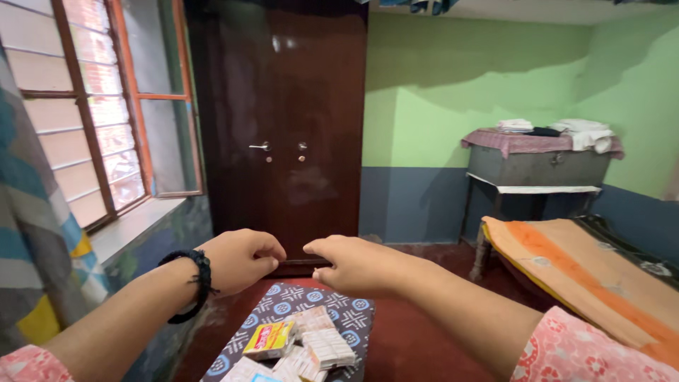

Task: The person organizes household supplies by moving stacks of packaged items from a patterned table to a wall shelf and back. They handle soap bars, detergent powder bags, and small pink boxes, placing them on the shelf and then returning them to the table in a repetitive sequence.

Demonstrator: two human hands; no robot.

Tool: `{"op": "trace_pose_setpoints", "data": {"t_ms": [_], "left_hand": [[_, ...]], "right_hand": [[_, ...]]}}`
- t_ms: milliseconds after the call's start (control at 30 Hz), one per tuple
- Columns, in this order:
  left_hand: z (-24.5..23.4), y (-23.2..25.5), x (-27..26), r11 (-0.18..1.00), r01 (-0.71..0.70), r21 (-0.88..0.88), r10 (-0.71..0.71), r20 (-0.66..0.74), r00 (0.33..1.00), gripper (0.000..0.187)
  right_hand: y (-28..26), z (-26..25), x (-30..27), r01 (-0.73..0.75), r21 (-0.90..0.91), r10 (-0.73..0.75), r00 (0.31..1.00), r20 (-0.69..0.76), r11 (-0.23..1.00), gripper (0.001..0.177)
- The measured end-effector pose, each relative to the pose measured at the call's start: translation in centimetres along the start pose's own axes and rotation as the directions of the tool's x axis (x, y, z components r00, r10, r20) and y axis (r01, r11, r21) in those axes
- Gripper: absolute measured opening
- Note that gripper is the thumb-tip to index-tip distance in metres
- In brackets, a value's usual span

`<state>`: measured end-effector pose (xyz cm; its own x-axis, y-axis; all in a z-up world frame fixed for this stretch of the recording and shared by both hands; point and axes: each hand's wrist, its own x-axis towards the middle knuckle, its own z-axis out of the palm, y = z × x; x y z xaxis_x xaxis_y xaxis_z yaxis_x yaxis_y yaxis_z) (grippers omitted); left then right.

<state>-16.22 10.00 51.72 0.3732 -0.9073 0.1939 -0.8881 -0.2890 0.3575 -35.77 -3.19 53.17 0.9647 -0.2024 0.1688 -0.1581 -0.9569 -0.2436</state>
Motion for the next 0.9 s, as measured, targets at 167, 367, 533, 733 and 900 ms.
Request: {"op": "trace_pose_setpoints", "data": {"t_ms": [167,367,533,733,900], "left_hand": [[-2.0,-1.2,-3.1,0.997,0.075,-0.006,-0.075,-0.019,0.997,0.029],[-5.1,-3.6,-7.0,0.993,0.117,0.032,-0.114,-0.083,0.990,0.029],[-7.6,-6.1,-11.0,0.988,0.153,0.019,-0.149,-0.122,0.981,0.027],[-10.5,-9.2,-16.2,0.973,0.203,-0.113,-0.217,-0.128,0.968,0.027],[-11.8,-12.5,-19.7,0.972,0.181,-0.150,-0.204,-0.155,0.967,0.027]], "right_hand": [[-3.0,0.3,0.6,0.077,0.007,-0.076,0.996,-0.051,0.997,0.047],[-7.9,0.1,1.5,0.089,0.094,-0.086,0.995,-0.041,0.992,0.039],[-11.6,0.8,2.8,0.123,0.107,-0.117,0.991,-0.060,0.987,0.038],[-17.4,2.0,3.6,0.091,0.168,-0.086,0.995,-0.041,0.982,0.038],[-22.0,2.9,3.1,0.049,0.154,-0.050,0.999,0.000,0.987,0.039]]}}
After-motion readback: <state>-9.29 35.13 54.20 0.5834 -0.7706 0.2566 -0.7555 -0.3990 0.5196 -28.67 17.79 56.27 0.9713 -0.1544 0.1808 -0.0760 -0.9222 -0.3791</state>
